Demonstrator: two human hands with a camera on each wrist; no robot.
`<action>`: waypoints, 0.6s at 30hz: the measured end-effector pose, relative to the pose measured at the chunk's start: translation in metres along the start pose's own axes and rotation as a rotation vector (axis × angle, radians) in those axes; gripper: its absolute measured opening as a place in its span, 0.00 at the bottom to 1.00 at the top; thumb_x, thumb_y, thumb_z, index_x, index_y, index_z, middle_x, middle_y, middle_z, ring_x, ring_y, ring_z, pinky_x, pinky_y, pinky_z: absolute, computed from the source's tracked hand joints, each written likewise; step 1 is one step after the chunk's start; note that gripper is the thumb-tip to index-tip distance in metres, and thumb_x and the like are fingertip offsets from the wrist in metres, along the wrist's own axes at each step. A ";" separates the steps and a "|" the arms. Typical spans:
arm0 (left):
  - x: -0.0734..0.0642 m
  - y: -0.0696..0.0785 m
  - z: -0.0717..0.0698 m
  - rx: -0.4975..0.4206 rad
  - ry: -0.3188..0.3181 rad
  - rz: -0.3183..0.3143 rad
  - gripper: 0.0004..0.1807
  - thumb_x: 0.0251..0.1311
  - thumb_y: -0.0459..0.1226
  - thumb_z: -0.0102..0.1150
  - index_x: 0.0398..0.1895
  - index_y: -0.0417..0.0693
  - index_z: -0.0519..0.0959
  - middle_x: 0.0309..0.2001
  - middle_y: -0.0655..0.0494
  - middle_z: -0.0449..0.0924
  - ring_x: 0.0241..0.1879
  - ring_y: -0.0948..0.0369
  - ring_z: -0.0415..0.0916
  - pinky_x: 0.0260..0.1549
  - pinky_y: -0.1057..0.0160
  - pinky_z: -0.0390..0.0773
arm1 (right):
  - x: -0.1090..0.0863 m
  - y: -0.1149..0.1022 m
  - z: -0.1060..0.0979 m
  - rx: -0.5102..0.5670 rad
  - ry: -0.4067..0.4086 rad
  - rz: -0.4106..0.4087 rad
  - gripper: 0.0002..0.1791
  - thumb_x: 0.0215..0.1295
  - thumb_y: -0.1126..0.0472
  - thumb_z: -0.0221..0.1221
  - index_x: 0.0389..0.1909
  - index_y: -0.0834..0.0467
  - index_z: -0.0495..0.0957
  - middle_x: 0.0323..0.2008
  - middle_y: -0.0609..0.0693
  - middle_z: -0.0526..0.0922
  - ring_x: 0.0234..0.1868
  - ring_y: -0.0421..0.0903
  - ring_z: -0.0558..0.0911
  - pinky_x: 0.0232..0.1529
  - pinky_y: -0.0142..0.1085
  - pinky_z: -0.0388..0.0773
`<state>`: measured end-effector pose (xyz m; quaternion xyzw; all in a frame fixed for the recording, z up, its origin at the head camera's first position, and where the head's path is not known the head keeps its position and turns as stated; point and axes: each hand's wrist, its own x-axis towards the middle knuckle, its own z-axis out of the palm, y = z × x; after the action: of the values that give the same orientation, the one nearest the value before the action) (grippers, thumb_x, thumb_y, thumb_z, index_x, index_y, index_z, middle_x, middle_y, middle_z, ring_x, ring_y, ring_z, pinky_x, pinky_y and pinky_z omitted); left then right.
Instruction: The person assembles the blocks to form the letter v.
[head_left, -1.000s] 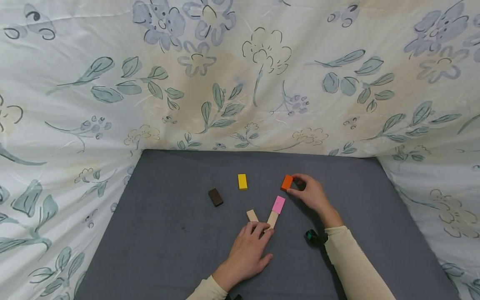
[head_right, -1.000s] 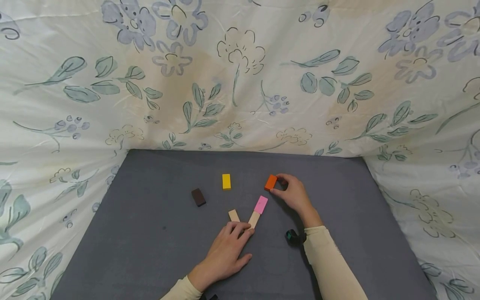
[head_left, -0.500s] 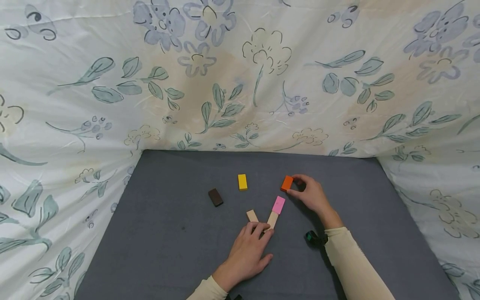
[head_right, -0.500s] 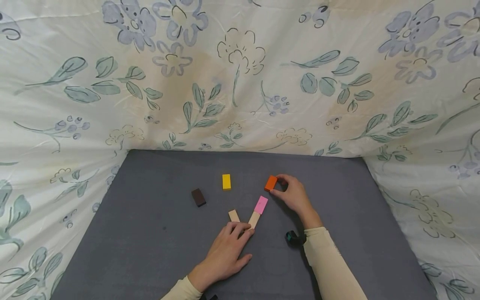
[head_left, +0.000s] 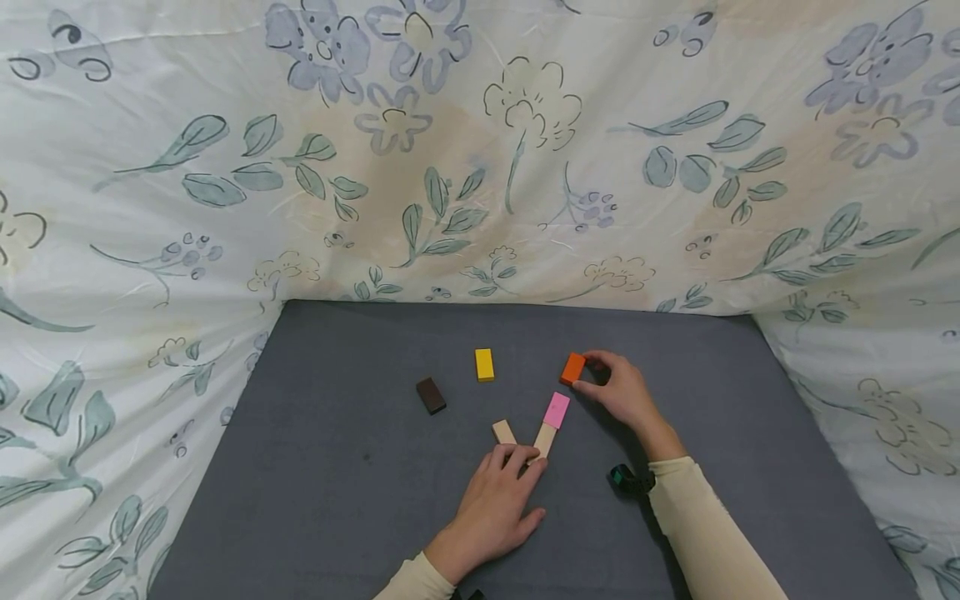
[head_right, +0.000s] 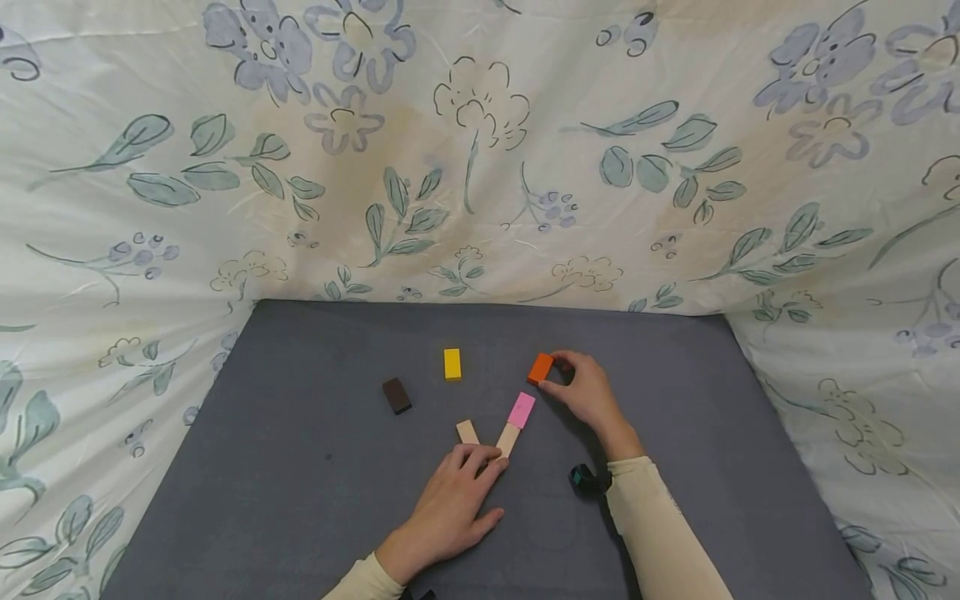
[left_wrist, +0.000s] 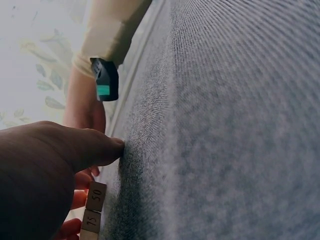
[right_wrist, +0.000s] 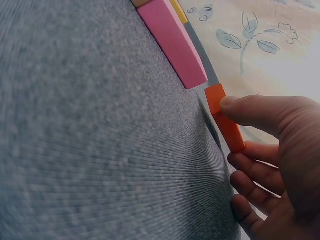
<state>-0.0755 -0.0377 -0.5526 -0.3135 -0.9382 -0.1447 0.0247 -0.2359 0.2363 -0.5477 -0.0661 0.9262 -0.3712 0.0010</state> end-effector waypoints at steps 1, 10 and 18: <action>0.000 0.000 0.000 0.000 -0.001 0.000 0.34 0.67 0.56 0.73 0.72 0.57 0.78 0.70 0.57 0.72 0.66 0.55 0.67 0.65 0.51 0.74 | 0.000 0.000 0.000 0.001 0.000 -0.001 0.35 0.66 0.54 0.76 0.69 0.64 0.79 0.60 0.65 0.82 0.60 0.64 0.79 0.67 0.65 0.71; 0.000 0.000 0.001 0.003 0.003 -0.001 0.33 0.67 0.56 0.73 0.72 0.58 0.78 0.69 0.57 0.72 0.66 0.55 0.67 0.65 0.51 0.74 | -0.001 0.000 -0.001 -0.005 -0.003 0.000 0.34 0.66 0.54 0.76 0.69 0.63 0.79 0.60 0.64 0.83 0.60 0.63 0.78 0.68 0.64 0.70; 0.000 -0.001 0.002 0.004 0.003 -0.001 0.34 0.68 0.57 0.73 0.72 0.58 0.78 0.70 0.57 0.72 0.67 0.55 0.67 0.65 0.51 0.74 | -0.004 -0.001 -0.001 -0.005 0.020 -0.012 0.34 0.66 0.53 0.77 0.68 0.63 0.79 0.58 0.64 0.83 0.55 0.62 0.80 0.61 0.62 0.75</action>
<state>-0.0760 -0.0376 -0.5543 -0.3129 -0.9386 -0.1432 0.0266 -0.2319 0.2366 -0.5466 -0.0678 0.9267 -0.3696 -0.0107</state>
